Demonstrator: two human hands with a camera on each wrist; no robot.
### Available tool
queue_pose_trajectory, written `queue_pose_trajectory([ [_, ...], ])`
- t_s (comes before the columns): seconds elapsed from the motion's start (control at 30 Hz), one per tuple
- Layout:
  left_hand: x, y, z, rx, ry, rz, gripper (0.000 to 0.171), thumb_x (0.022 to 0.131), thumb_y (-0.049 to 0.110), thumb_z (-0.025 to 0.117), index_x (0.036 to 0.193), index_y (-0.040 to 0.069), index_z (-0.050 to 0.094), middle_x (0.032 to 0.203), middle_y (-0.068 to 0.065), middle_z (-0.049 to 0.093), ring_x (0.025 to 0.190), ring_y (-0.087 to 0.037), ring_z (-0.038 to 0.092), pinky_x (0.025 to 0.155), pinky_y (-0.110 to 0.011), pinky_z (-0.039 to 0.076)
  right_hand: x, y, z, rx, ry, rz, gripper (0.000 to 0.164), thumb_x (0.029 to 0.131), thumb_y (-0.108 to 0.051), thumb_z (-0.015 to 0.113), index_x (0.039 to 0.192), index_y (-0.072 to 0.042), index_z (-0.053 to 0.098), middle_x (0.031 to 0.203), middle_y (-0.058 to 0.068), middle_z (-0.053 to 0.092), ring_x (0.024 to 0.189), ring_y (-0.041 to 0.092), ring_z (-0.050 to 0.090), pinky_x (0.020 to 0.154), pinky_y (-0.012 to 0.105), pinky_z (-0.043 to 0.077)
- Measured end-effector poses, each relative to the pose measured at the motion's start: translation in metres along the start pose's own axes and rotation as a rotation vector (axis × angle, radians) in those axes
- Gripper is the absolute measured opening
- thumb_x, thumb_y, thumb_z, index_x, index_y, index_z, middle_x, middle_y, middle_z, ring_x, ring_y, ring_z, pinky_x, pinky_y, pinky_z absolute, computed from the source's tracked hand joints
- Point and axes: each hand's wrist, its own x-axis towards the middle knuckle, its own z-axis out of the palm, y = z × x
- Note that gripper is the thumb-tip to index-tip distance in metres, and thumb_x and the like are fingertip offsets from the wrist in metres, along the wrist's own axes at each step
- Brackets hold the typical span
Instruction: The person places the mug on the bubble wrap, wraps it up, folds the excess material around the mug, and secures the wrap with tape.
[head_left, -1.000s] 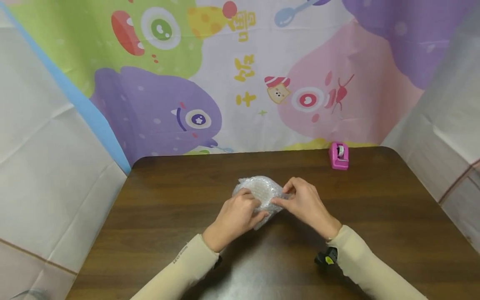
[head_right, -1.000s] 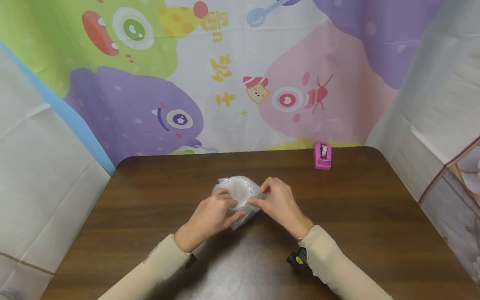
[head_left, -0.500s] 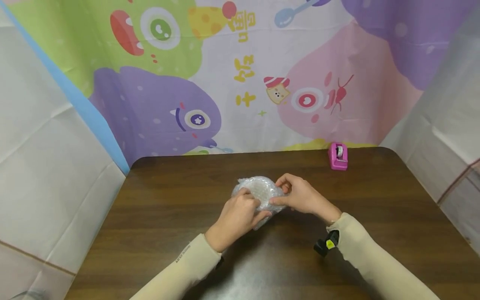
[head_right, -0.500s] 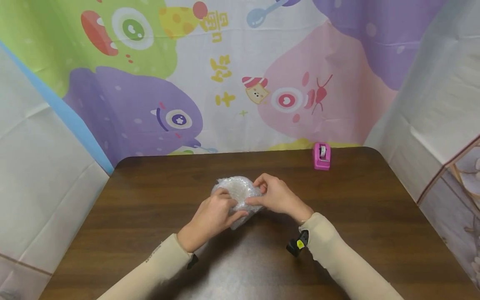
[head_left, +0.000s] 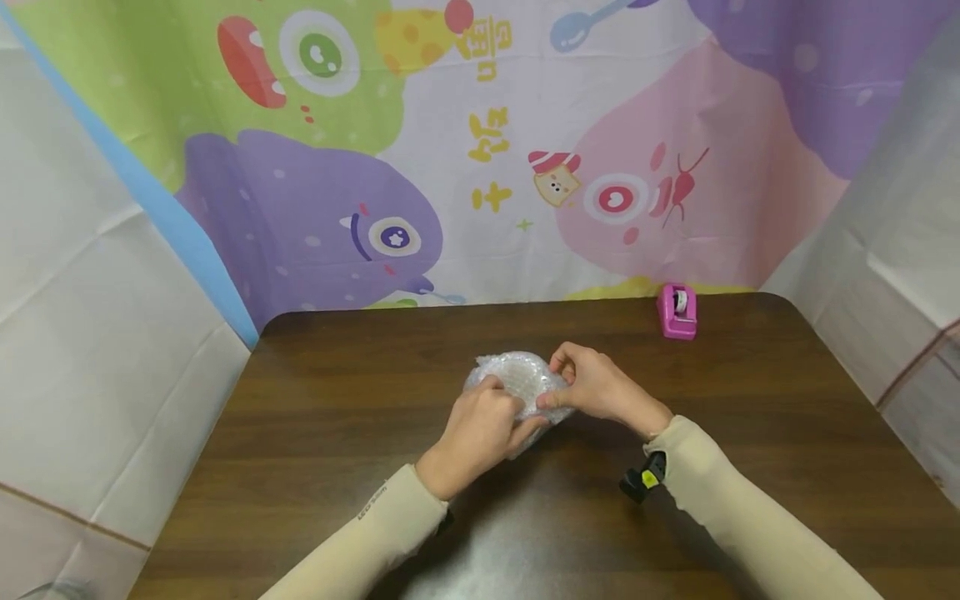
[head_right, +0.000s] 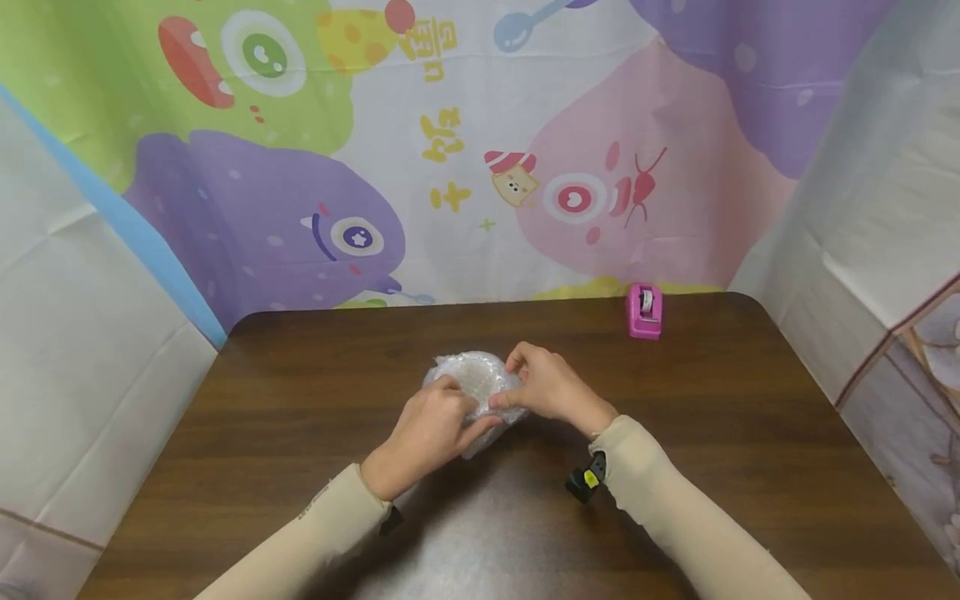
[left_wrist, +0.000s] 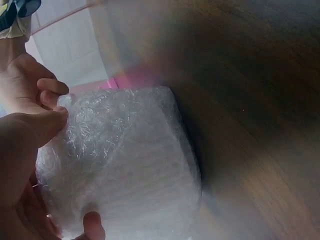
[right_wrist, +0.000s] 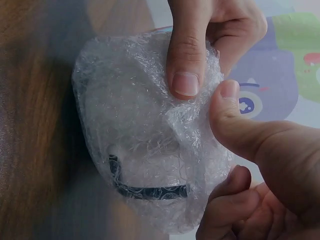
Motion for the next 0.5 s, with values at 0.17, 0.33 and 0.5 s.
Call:
queue_pose_trajectory([
  [0.17,-0.0015,-0.0034,-0.0008,-0.023,-0.016,0.006,0.046,0.091,0.052,0.074,0.062,0.017,0.067,0.055,0.004,0.059,0.073,-0.019,0.063,0.058,-0.03,0.057,0.0016,0.0005,0.0004,0.005,-0.028,-0.02,0.05,0.08,-0.034,0.089,0.107,-0.006,0.058,0.081,0.004,0.049,0.07,0.016,0.046,0.06,0.03,0.04],
  [0.33,-0.0006,-0.0062,-0.0058,-0.103,-0.089,0.027,0.046,0.09,0.052,0.076,0.062,0.017,0.062,0.055,0.006,0.056,0.08,-0.02,0.063,0.07,-0.032,0.058,-0.0002,0.0018,-0.0019,0.014,-0.081,-0.004,0.055,0.08,-0.035,0.089,0.112,-0.007,0.054,0.085,0.007,0.049,0.066,0.016,0.051,0.057,0.03,0.049],
  [0.5,0.0011,-0.0072,-0.0079,-0.125,-0.126,0.035,0.035,0.09,0.041,0.078,0.069,0.015,0.068,0.063,0.006,0.062,0.084,-0.02,0.061,0.07,-0.032,0.056,-0.003,-0.001,0.0004,-0.085,-0.084,-0.002,0.069,0.074,-0.044,0.092,0.116,-0.01,0.049,0.091,0.006,0.053,0.076,0.017,0.051,0.063,0.03,0.044],
])
